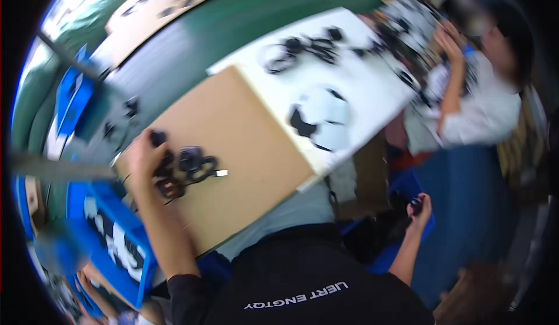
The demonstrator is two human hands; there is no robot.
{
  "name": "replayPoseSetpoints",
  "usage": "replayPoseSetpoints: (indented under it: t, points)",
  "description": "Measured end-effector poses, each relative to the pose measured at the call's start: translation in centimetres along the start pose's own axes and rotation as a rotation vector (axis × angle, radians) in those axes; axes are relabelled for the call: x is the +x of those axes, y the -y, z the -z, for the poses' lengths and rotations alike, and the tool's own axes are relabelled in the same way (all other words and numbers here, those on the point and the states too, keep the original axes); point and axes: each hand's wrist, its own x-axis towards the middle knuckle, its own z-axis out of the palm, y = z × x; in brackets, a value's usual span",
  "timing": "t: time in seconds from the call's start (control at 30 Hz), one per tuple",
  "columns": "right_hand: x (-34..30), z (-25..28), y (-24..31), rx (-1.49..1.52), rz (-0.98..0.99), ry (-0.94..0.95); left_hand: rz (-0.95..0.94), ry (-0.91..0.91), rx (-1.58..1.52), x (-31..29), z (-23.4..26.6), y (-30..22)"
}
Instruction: Assembling speaker components on a factory production line.
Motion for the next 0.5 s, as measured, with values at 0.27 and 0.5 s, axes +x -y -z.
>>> replayPoseSetpoints:
  t: [0.27, 0.5]
  points:
    - [-5.4, 15.3, -9.7, 0.017, -0.051, -0.61, -0.048, -0.03, 0.016, 2.3, -0.4, -2.3]
    - [0.2, 14.9, -18.0, -0.255, -0.26, -0.45, 0.16, -0.229, -0.057, 4.4, 0.1, 0.6]
